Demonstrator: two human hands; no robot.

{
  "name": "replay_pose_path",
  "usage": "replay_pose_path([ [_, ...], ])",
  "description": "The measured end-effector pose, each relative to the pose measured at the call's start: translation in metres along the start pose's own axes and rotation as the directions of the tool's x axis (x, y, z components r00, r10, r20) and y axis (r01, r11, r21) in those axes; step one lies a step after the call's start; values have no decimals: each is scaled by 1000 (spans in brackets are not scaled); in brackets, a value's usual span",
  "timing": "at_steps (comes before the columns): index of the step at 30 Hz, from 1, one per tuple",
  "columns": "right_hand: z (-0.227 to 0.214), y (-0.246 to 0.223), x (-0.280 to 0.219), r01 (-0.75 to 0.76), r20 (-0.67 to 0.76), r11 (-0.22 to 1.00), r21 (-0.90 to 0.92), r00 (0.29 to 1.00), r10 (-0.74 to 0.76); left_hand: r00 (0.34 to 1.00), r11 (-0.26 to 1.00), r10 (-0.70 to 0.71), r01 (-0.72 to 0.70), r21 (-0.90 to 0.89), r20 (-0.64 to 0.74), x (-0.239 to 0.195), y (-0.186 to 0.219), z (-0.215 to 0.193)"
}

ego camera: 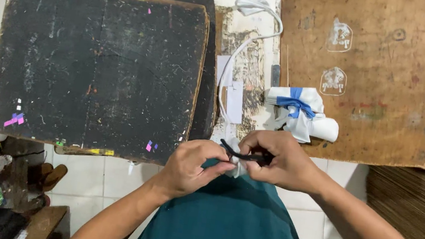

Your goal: Aligning and smoothing white fabric pieces on a black board for printing preparation

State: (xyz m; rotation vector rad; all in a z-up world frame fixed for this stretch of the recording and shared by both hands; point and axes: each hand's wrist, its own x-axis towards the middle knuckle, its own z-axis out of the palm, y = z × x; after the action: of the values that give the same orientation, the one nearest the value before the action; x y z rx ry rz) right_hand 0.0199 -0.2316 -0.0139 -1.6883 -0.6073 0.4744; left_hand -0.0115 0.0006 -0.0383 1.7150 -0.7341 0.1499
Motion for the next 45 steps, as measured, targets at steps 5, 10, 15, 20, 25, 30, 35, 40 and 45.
replay_pose_path([
  [5,16,9,-8,-99,-144,971,219,981,132,999,999,-31,31,-36,-6,14,13,-10],
  [10,14,-10,-4,-31,-139,999,19,990,33,990,999,2,3,-35,140,16,18,-20],
  [15,8,-33,-3,-33,72,999,-42,997,36,965,999,-36,45,-27,260,4,17,-18],
  [20,13,-45,-12,41,214,986,-160,977,-6,946,996,35,-59,66,323,-8,20,-18],
  [25,23,-40,-25,276,270,843,-462,949,-162,936,996,1,-34,88,353,6,42,-24],
  [30,28,-11,-35,193,245,883,-428,965,-92,928,996,-10,-22,81,372,5,34,-17],
  [35,33,4,-34,27,164,983,-180,986,3,950,1000,-30,26,16,312,-21,8,-4],
  [40,40,21,-37,-44,94,997,65,995,38,968,996,-74,83,-28,242,-22,6,-1],
  [45,29,0,-25,10,99,997,-81,995,-2,959,996,-47,24,83,280,-13,16,-10],
])
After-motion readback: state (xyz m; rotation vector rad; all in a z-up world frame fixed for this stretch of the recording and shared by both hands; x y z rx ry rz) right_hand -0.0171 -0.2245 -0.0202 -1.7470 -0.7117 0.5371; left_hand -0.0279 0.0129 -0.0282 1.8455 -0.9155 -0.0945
